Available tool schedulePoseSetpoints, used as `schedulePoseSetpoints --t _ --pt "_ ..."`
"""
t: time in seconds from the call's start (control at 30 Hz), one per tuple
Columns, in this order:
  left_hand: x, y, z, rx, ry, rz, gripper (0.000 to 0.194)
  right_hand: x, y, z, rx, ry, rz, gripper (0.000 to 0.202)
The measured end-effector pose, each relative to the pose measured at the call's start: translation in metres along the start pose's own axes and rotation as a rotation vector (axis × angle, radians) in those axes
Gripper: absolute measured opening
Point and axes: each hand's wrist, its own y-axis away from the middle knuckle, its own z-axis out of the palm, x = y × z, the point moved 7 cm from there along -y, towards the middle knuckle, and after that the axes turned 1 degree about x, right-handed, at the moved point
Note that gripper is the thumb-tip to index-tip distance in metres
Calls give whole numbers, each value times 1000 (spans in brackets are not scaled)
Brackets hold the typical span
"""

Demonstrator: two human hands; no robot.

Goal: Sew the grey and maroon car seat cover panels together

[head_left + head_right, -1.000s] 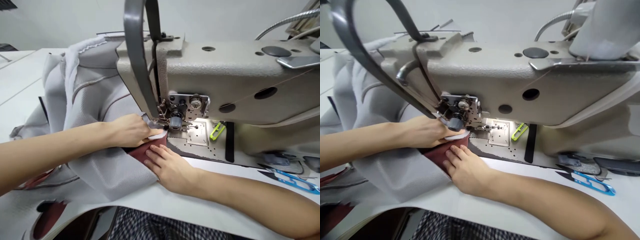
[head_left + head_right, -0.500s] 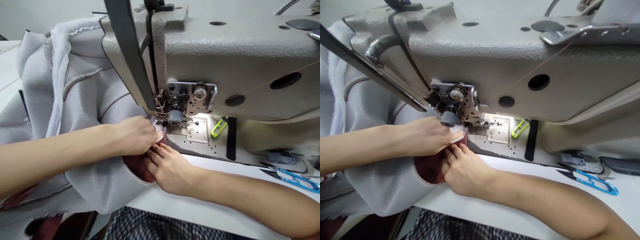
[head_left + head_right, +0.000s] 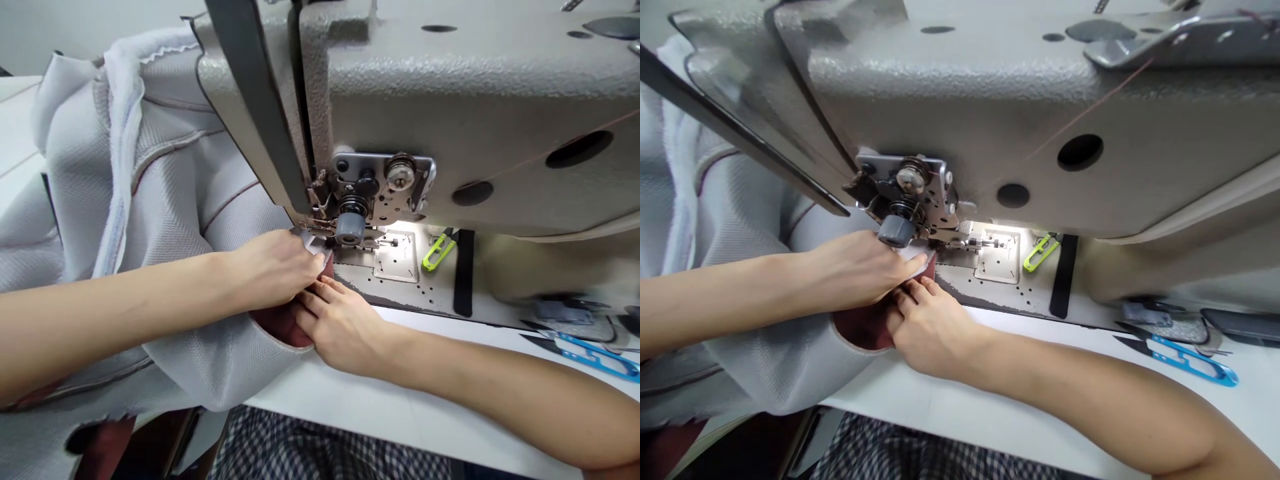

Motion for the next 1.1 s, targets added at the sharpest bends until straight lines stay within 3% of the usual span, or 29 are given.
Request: schedulePoseSetpoints --t 0.37,0.57,0.77,0.9,1.1 --pt "1 2 5 60 -23 -65 31 9 -1 -1 8 -38 45 29" --pt "1 3 2 28 116 -185 15 -4 7 -3 -23 -360 -80 54" --pt "6 -1 6 -70 151 -200 18 -9 3 13 47 -314 -83 37" --pt "7 -2 9 -134 153 -220 21 -5 0 12 105 -279 -74 30" --pt "7 -7 1 -24 110 -200 20 5 -5 6 113 -265 -39 27"
